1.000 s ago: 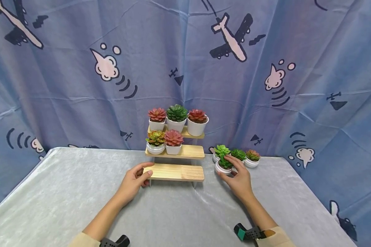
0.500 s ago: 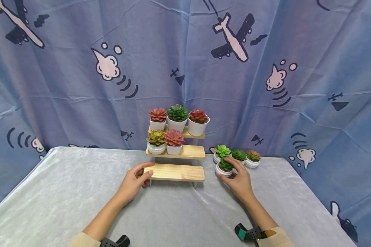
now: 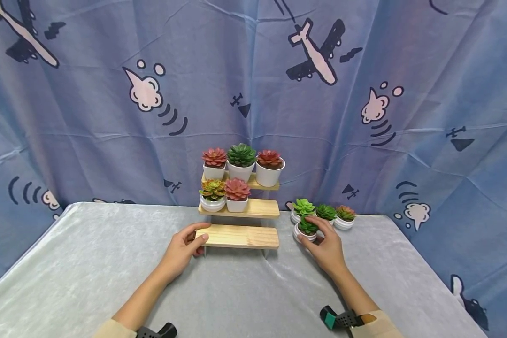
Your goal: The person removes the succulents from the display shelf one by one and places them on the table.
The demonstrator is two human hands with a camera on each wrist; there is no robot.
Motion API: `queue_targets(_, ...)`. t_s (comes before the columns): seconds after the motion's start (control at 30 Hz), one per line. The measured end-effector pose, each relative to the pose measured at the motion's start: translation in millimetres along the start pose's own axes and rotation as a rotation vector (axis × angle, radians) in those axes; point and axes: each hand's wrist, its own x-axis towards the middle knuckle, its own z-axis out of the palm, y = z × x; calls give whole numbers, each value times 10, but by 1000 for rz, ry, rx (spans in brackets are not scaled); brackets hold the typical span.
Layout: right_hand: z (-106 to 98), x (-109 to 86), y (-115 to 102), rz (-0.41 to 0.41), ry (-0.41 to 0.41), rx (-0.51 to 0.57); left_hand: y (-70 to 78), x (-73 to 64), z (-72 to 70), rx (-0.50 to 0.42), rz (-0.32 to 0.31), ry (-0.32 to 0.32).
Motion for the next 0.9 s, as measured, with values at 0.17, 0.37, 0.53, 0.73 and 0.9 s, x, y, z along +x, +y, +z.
queue_targets(0.17, -3, -1, -7, 5, 22, 22, 6, -3, 3, -1, 0, 2)
queue_targets(0.37, -6, 8, -69, 11, 41, 8, 8, -3, 9, 1, 2, 5)
queue_targets(0.53, 3, 51, -139, -5, 38, 3, 0, -9, -24, 2, 2, 9)
queue_targets(0.73, -32, 96, -274, -106, 10, -23, -9, -10, -38, -1, 7, 7)
queue_targets(0.9, -124, 149, -462, -156, 17, -34, 5, -4, -1, -5, 2, 4)
